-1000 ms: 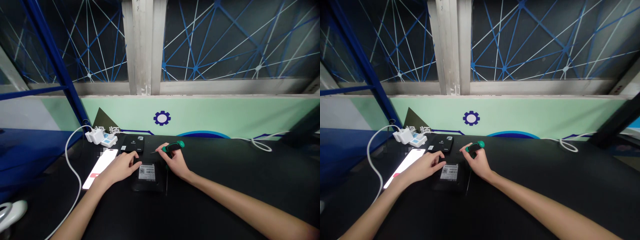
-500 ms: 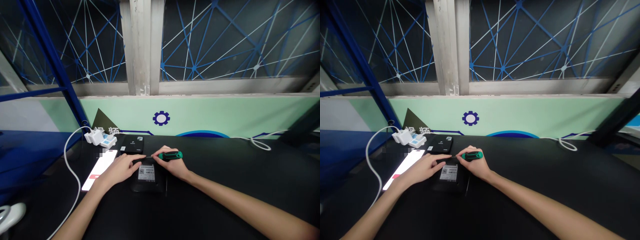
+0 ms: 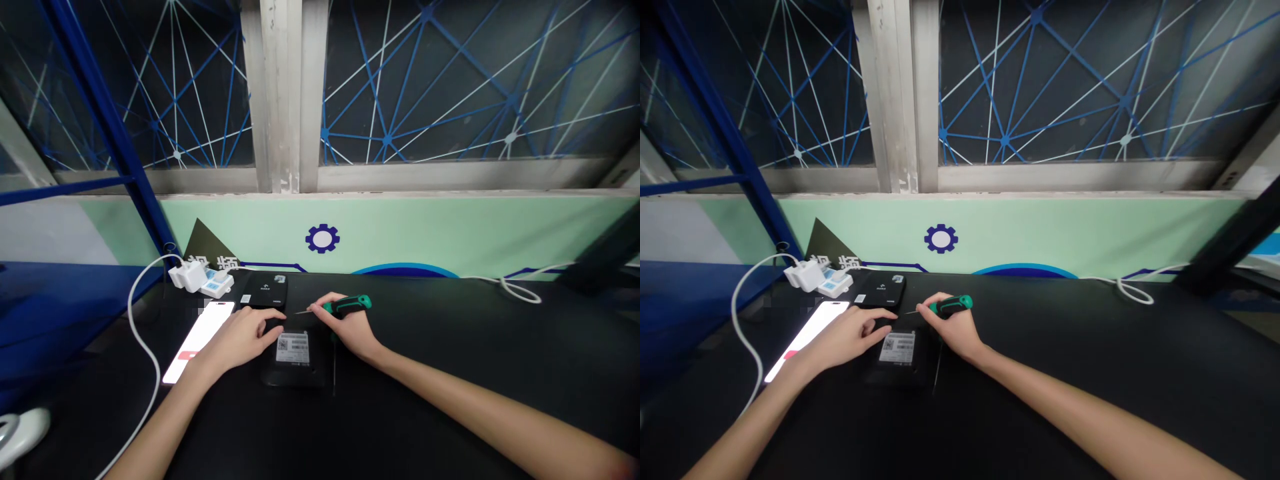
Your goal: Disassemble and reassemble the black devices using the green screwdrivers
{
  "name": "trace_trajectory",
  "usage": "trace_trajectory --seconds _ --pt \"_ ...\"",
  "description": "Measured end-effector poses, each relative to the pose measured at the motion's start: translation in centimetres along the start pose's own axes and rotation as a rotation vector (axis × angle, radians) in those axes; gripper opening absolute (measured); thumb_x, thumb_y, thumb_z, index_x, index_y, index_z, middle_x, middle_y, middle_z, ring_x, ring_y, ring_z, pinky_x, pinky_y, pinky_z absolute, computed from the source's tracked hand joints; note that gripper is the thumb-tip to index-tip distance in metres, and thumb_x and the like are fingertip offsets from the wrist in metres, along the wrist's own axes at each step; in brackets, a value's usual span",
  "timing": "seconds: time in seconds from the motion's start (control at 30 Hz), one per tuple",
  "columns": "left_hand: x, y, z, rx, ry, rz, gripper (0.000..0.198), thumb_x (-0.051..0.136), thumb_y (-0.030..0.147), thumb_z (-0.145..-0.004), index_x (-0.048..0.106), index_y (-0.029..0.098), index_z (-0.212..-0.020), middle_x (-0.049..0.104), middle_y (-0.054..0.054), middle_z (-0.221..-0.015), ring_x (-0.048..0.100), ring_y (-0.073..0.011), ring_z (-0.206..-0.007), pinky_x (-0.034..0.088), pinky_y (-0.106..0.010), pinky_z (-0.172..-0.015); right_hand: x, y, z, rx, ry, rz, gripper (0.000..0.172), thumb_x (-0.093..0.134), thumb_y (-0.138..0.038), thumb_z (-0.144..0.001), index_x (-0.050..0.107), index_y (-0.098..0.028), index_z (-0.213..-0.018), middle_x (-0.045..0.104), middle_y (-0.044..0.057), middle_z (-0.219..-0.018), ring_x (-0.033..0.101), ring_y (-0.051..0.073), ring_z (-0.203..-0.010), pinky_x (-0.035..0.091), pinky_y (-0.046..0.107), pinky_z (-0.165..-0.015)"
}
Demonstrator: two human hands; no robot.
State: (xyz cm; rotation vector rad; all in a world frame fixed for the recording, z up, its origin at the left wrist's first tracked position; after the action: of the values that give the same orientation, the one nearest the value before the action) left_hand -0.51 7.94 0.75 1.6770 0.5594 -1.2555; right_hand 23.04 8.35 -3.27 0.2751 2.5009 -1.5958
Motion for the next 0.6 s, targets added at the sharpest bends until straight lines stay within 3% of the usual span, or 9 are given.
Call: trace_trajectory --seconds 0.13,0.27,0.4,0.53,0.6 --pt "-0.27 0.31 0.03 -0.047 0.075 -0.082 0.032 0.054 0.053 -0.090 0.070 0.025 -0.087 0.053 0.004 -0.055 0.052 -0.0152 -0.052 0.029 -0.027 -0.052 0.04 0.28 -0.17 0.034 0.030 -0.035 0.030 0.071 -0.049 -0.083 0.069 -0.019 -0.077 0.074 0.006 -0.081 0.068 0.023 -0.078 0.051 0.035 -0.075" --pt "-0.24 0.49 0.05 -0.066 0.108 -0.143 0.041 0.061 0.054 -0.084 0.052 0.022 -0.060 0.051 0.004 -0.050 0.050 -0.0140 -0.050 0.027 -0.027 -0.051 0.02 0.45 -0.26 0.038 0.029 -0.042 0.031 0.071 -0.050 -0.083 0.069 -0.020 -0.077 0.074 0.006 -0.080 0.067 0.024 -0.078 0.051 0.035 -0.074" --pt "0.12 0.46 0.00 -0.005 0.049 -0.067 0.034 0.062 0.050 -0.084 0.051 0.023 -0.067 0.055 0.006 -0.054 0.053 -0.0140 -0.053 0.029 -0.026 -0.053 0.03 0.53 -0.27 0.035 0.038 -0.039 0.032 0.071 -0.050 -0.082 0.068 -0.020 -0.076 0.073 0.006 -0.079 0.067 0.023 -0.076 0.051 0.035 -0.074" --pt "0.31 0.26 0.00 0.024 -0.003 0.015 0.018 0.059 0.043 -0.086 0.057 0.025 -0.088 0.055 0.008 -0.055 0.054 -0.0144 -0.055 0.031 -0.026 -0.055 0.09 0.42 -0.30 0.039 0.032 -0.050 0.032 0.072 -0.050 -0.082 0.068 -0.019 -0.075 0.074 0.006 -0.079 0.068 0.023 -0.077 0.051 0.035 -0.075" --pt "0.31 0.22 0.00 0.014 -0.020 0.049 0.020 0.058 0.041 -0.085 0.060 0.026 -0.099 0.053 0.009 -0.055 0.053 -0.0145 -0.054 0.031 -0.025 -0.056 0.13 0.38 -0.30 0.047 0.026 -0.063 0.033 0.072 -0.051 -0.081 0.068 -0.019 -0.075 0.075 0.006 -0.079 0.068 0.024 -0.077 0.052 0.035 -0.075"
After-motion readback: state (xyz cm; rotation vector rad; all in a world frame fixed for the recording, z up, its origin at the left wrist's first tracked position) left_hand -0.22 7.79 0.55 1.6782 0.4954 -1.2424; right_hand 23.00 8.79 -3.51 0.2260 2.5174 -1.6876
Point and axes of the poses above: each hand's wrist, its own z-axis away from the middle knuckle, its own x-axis out of the palm, y = z × x, the point moved 1 cm from there along -z, towards the middle knuckle
